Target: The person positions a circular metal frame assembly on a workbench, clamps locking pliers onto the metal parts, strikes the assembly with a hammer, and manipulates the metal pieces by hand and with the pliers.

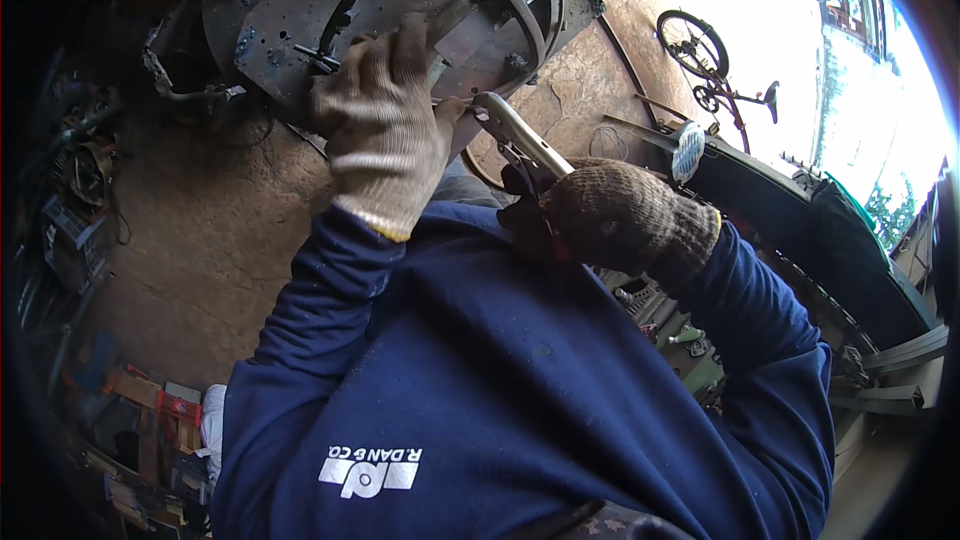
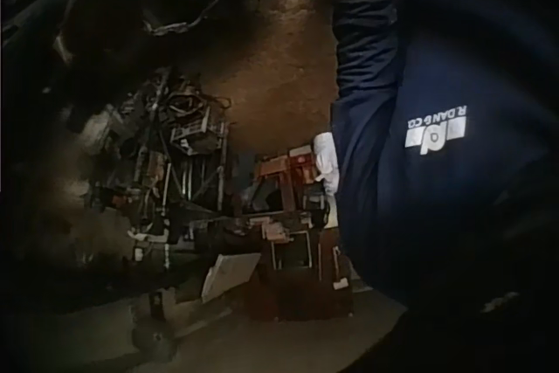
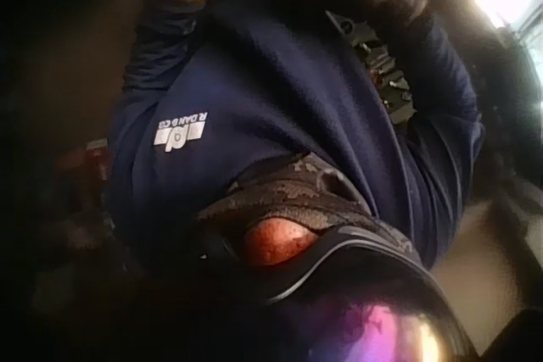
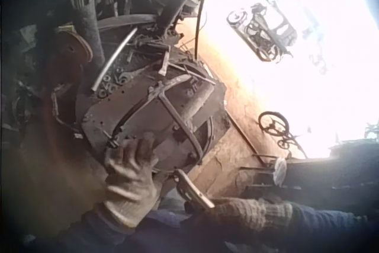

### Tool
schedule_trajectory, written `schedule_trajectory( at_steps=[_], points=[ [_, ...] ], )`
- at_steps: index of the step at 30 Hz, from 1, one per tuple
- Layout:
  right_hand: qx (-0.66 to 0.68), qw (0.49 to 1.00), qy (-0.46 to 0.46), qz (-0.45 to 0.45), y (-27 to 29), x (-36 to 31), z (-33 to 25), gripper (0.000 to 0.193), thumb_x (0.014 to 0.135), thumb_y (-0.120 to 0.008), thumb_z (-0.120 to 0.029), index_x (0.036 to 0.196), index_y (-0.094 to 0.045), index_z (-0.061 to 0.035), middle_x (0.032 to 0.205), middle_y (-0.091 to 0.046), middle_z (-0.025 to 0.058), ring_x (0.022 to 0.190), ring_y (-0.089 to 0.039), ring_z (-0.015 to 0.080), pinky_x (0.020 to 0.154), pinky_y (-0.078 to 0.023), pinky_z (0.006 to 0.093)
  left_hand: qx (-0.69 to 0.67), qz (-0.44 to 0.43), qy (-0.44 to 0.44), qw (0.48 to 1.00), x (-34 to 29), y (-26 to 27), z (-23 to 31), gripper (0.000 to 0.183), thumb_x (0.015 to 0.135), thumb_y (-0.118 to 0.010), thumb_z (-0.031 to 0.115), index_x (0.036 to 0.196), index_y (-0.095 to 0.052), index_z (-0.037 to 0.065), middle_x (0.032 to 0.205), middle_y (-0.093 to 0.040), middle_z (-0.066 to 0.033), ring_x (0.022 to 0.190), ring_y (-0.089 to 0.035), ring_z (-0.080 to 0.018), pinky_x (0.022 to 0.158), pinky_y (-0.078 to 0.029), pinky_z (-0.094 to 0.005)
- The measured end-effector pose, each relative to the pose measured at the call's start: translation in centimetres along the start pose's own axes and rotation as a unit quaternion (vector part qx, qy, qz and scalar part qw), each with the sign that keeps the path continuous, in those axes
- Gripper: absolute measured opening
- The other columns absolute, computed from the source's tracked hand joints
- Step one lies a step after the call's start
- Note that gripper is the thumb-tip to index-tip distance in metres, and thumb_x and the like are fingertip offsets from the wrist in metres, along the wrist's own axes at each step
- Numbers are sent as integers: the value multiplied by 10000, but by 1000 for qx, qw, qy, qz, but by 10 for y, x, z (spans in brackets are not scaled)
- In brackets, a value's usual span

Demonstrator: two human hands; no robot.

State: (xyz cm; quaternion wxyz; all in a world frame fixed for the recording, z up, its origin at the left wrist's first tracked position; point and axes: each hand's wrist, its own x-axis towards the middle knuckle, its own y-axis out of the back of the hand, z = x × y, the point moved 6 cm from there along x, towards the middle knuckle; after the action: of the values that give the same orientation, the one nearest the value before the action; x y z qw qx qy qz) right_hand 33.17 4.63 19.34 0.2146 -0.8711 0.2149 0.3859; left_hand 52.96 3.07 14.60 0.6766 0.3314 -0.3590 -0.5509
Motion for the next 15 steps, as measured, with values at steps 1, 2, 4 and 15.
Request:
schedule_trajectory(
  at_steps=[1, 2, 4, 15],
  points=[
    [-56, 998, 32, 25, 2, -1, 2, 218, 953, -625, -137, 1143, -722, -94, 878, -699, 66, 771, -683, 174, 724, -563, 324, -46, 74, -46, 995, -2, 14, 8, 695, 852, -778, 365, 1393, -467, 58, 1230, -602, -154, 1170, -582, -294, 979, -460, -503],
    [-81, 995, 46, 35, 4, 0, -4, 216, 945, -631, -137, 1137, -723, -98, 881, -701, 68, 781, -689, 182, 729, -566, 328, -47, 75, -45, 995, -8, 17, 9, 695, 852, -778, 365, 1393, -467, 58, 1230, -602, -154, 1170, -582, -294, 979, -460, -503],
    [-232, 972, -20, 7, 0, -2, -29, 225, 915, -647, -131, 1126, -722, -100, 897, -706, 84, 814, -700, 214, 745, -572, 346, -189, 63, -106, 974, -35, 30, 23, 600, 881, -764, 361, 1300, -520, 8, 1135, -632, -139, 1066, -629, -266, 913, -514, -415],
    [-298, 942, 153, -30, 0, -7, -24, 280, 1029, -505, -196, 1158, -639, 13, 953, -685, 105, 657, -641, 116, 547, -544, 229, -685, -346, 517, 379, -67, -61, 77, 337, 923, -726, 352, 1054, -655, 50, 921, -691, -64, 757, -692, -168, 670, -592, -313]
  ],
)
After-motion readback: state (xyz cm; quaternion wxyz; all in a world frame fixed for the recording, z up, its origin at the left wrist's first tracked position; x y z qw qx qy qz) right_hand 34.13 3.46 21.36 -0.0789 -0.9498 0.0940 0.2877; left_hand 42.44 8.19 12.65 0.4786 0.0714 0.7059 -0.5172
